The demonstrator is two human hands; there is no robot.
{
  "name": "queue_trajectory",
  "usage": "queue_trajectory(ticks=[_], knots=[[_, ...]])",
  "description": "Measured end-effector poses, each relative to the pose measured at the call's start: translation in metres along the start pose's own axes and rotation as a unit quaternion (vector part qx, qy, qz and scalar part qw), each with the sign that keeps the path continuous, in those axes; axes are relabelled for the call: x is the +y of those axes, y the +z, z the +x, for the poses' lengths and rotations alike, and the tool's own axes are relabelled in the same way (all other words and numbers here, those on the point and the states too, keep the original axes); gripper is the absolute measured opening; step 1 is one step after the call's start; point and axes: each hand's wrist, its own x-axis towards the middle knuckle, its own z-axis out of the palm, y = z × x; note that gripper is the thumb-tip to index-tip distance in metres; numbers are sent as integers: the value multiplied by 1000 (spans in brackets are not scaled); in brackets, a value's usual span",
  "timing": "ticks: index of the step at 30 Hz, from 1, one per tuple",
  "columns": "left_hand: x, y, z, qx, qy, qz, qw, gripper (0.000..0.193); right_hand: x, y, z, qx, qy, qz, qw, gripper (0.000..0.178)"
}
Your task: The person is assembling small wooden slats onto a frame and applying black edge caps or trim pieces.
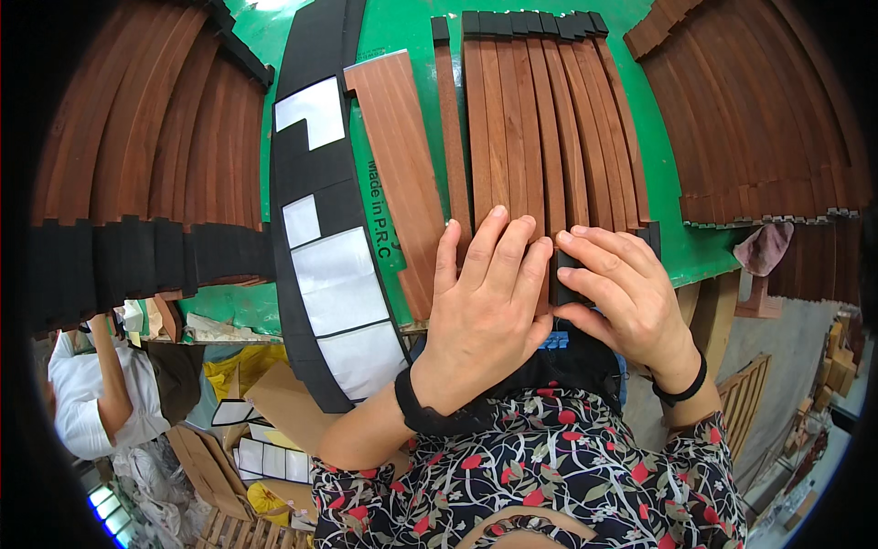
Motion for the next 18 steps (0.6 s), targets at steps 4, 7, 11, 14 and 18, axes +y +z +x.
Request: queue_trajectory(ticks=[4,7,11,14,18], knots=[[1,1,0,1,0,5,1000,67,0,-2,1,-12,4,8,1000,37],[2,0,0,-4,-2,0,1000,67,0,-5,2,-25,8,11,1000,37],[0,3,-2,-4,-2,4,1000,67,0,-1,1,-24,11,5,1000,38],[1,1,-1,1,0,10,1000,66,-1,-3,-2,-23,12,7,1000,43],[-1,1,0,8,4,8,1000,65,-5,-1,-3,-3,35,34,999,46]])
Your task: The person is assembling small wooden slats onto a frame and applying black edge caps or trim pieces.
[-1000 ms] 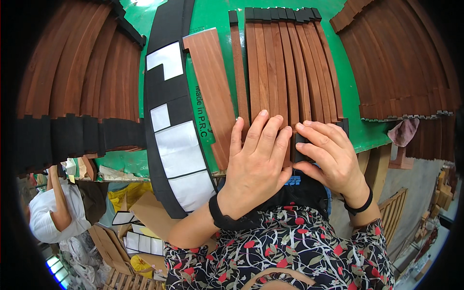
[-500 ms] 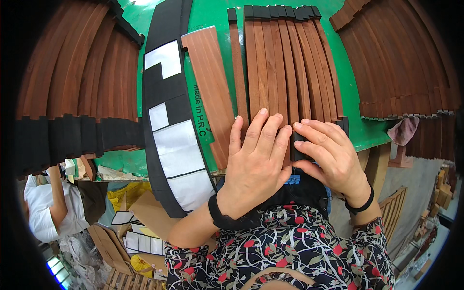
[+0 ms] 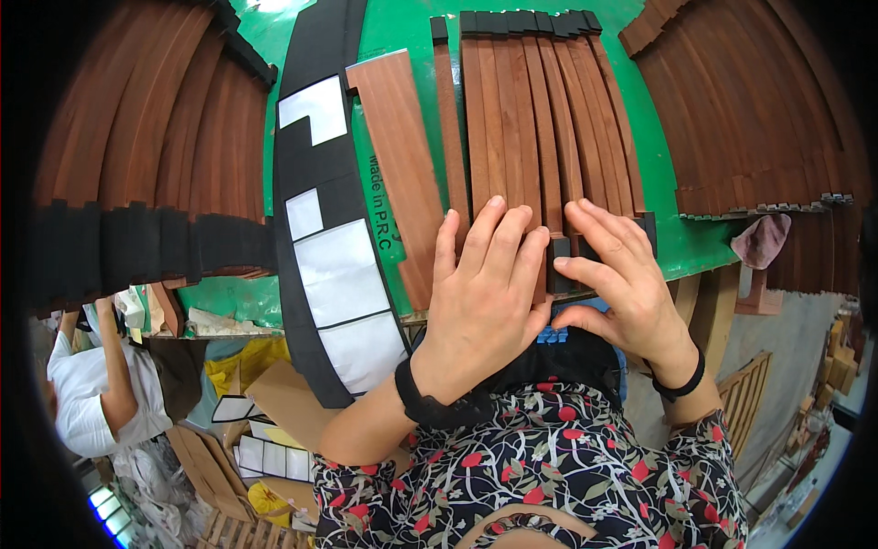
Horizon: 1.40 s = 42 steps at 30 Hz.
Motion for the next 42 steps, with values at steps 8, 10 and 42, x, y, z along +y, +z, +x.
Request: queue_trajectory(ticks=[8,10,42], knots=[[0,2,-1,-1,-5,-1,1000,63,-2,-3,1,-24,-26,-13,999,29],[1,2,-1,2,0,1,1000,69,1,-3,-1,-14,-31,-51,998,17],[-96,-91,-105,142,-287,77,944,20,-86,57,69,-53,-148,100,982,20]])
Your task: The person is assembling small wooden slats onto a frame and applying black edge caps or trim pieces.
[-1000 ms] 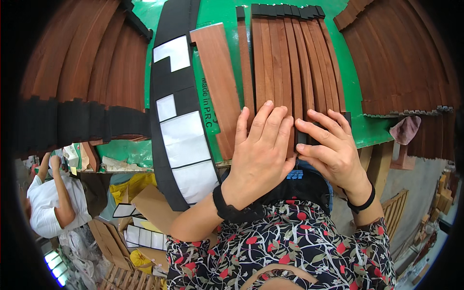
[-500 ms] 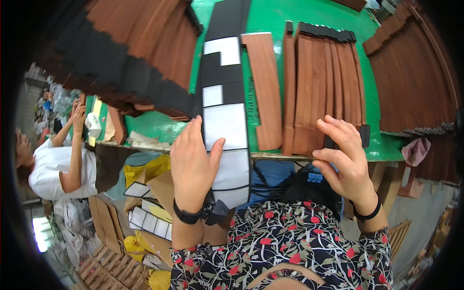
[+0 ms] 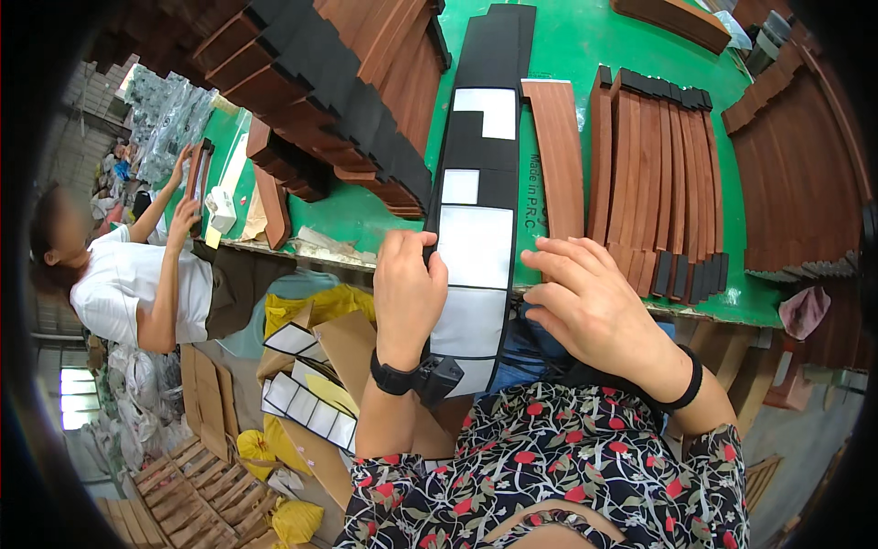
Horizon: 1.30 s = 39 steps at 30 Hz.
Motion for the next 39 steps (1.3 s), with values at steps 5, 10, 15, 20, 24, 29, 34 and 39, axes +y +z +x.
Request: queue_trajectory(ticks=[5,10,15,20,24,29,34,39], knots=[[2,-4,-4,-40,-93,-139,985,22,0,4,7,34,13,-23,999,19],[18,4,21,-44,-63,-64,995,38,5,15,13,41,21,-109,993,17],[41,17,56,-150,-79,124,978,71,9,22,12,46,26,-118,992,17],[54,29,60,-215,-119,175,954,63,17,27,11,46,38,-117,991,17],[41,42,44,-90,37,161,982,52,17,24,12,56,32,-110,992,20],[49,47,44,-50,100,205,972,52,24,23,6,77,28,-113,990,18],[40,40,47,-85,64,138,985,59,25,28,7,76,38,-137,987,20],[24,49,49,-9,85,16,996,73,29,24,7,65,46,-146,986,18]])
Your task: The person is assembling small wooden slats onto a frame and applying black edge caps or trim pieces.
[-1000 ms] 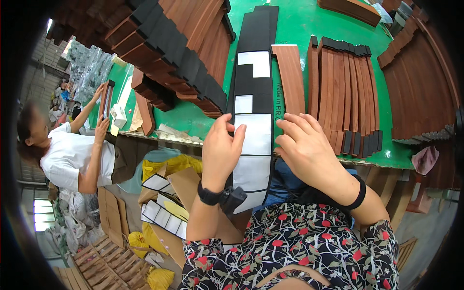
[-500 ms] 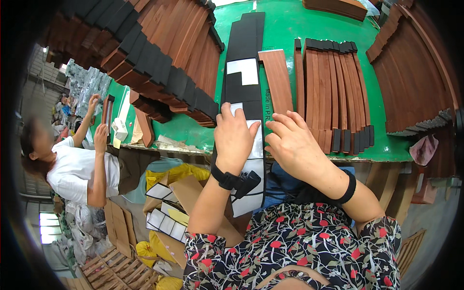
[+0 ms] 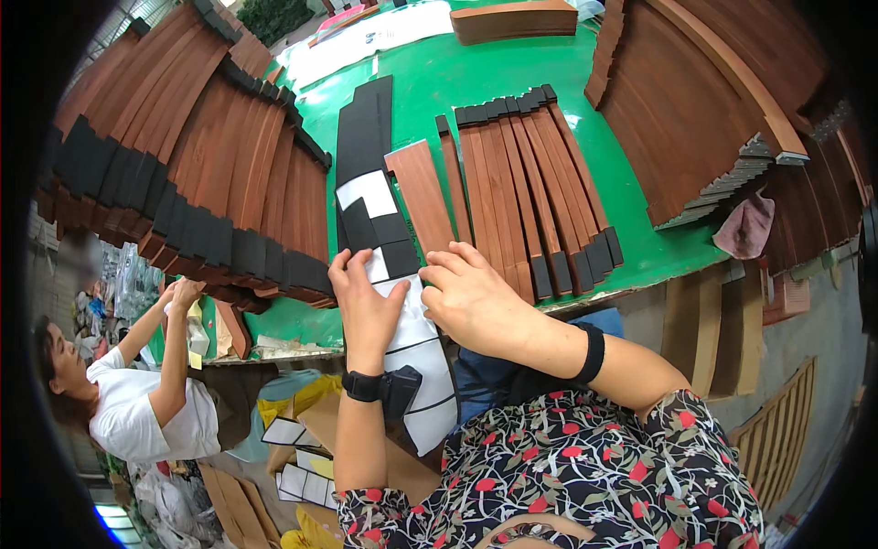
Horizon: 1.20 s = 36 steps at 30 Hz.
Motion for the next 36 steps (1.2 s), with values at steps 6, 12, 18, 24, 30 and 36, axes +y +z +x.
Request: queue_trajectory(ticks=[6,12,18,24,30,36], knots=[[3,-11,6,-78,-200,-477,852,96,7,-5,1,135,43,93,986,18],[25,-43,-5,-162,-210,-602,753,96,8,-21,11,158,74,154,973,29],[18,-54,-24,-220,-185,-633,719,68,-3,-27,14,131,64,163,976,41],[36,-59,-19,-175,-148,-597,769,40,-12,-20,8,122,-9,165,979,43],[29,-38,-12,-82,-135,-577,801,39,-12,-14,1,197,-57,147,968,31],[17,-25,22,-16,-62,-129,990,60,-5,-36,-12,169,188,425,869,22]])
